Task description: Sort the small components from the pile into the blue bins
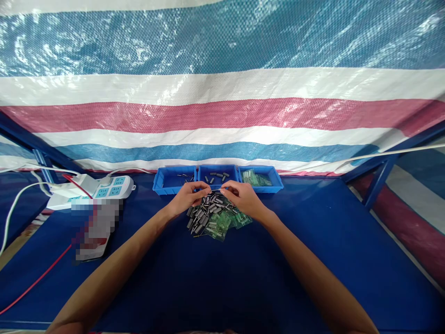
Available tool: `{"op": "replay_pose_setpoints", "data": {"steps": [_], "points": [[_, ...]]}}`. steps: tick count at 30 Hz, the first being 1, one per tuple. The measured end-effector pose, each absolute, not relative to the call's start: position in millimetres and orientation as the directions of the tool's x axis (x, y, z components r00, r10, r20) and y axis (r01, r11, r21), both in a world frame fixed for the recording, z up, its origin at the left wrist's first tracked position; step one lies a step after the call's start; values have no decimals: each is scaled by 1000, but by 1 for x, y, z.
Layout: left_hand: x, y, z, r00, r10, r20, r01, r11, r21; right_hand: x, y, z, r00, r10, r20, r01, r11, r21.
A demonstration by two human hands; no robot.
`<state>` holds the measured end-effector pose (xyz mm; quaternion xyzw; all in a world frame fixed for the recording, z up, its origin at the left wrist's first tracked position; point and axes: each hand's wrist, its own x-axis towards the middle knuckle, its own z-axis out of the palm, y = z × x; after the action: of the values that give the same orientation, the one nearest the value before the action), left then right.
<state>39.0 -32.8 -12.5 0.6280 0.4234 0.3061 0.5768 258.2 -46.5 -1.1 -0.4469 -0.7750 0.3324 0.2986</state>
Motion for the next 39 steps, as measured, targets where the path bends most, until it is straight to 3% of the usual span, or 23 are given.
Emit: {"op": "replay_pose_setpoints", "data": {"steps": [16, 39], "points": [[40, -32, -17, 467, 863, -193, 37, 199, 979, 252, -50, -3, -456, 861, 225, 426, 433, -794], [45, -38, -21, 537, 820, -196, -11, 239, 971, 252, -55, 3, -467, 848, 250, 492, 484, -724]]}}
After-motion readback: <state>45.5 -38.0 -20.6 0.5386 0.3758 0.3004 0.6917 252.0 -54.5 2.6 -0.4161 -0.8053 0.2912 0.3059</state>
